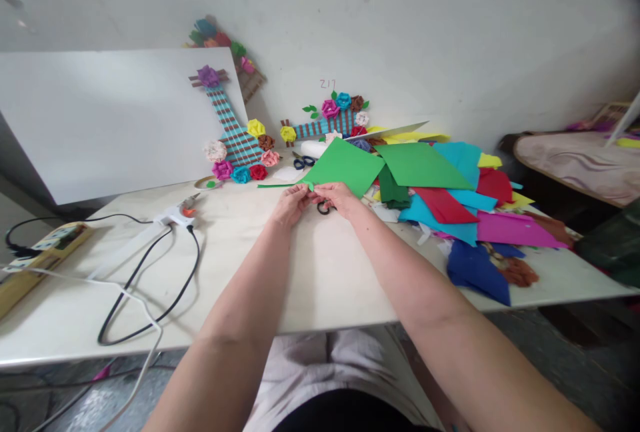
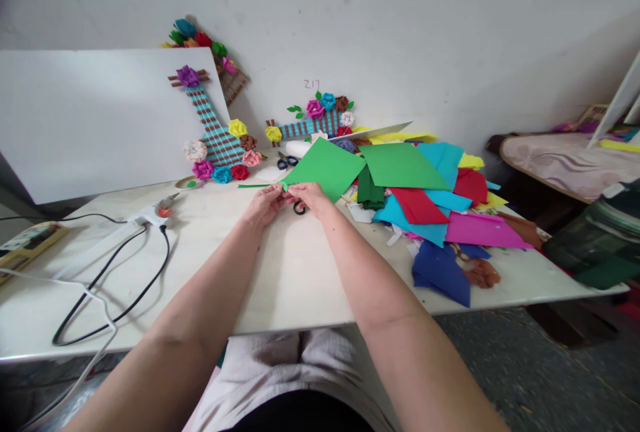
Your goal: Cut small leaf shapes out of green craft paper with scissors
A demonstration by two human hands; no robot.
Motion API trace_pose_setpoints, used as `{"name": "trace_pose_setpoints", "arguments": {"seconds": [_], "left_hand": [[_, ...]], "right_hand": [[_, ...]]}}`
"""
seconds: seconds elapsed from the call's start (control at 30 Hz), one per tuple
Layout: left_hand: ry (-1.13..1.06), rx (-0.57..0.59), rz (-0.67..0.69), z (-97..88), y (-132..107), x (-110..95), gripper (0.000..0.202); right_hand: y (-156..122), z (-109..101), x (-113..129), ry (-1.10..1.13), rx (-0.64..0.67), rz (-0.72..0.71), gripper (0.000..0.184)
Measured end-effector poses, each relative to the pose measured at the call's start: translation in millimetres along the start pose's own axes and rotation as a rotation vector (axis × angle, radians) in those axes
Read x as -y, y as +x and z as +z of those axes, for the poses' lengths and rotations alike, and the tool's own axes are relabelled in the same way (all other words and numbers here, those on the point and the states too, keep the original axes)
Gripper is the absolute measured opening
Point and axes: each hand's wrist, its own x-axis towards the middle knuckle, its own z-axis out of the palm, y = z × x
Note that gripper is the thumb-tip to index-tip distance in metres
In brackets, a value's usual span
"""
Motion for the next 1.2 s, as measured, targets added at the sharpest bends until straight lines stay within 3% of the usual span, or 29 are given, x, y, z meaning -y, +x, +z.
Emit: {"name": "trace_pose_setpoints", "arguments": {"seconds": [0.53, 0.63, 0.8, 0.93, 1.07, 1.2], "left_hand": [[0.033, 0.024, 0.016, 6.6, -4.2, -1.3, 0.018], [0.030, 0.009, 0.014, 9.6, -5.7, -2.2, 0.020], [0.102, 0.024, 0.014, 12.1, -5.1, -1.3, 0.025], [0.129, -0.020, 0.017, 12.2, -4.5, -1.5, 0.025], [0.086, -0.072, 0.018, 11.5, -3.6, -1.4, 0.025], [0.078, -0.096, -0.007, 10.0, -2.2, -0.8, 0.024]], "right_hand": [[1.7, 3.8, -0.3, -0.109, -0.025, -0.010, 0.016], [6.5, 4.5, -3.5, -0.310, -0.112, -0.093, 0.017], [6.6, 5.7, -6.4, -0.900, -0.291, -0.331, 0.019], [0.1, 8.5, -4.1, -1.200, -0.382, -0.400, 0.022], [3.7, 6.7, -6.5, -1.109, -0.369, -0.379, 0.020], [15.2, 2.3, -14.3, -0.766, -0.265, -0.319, 0.016]]}}
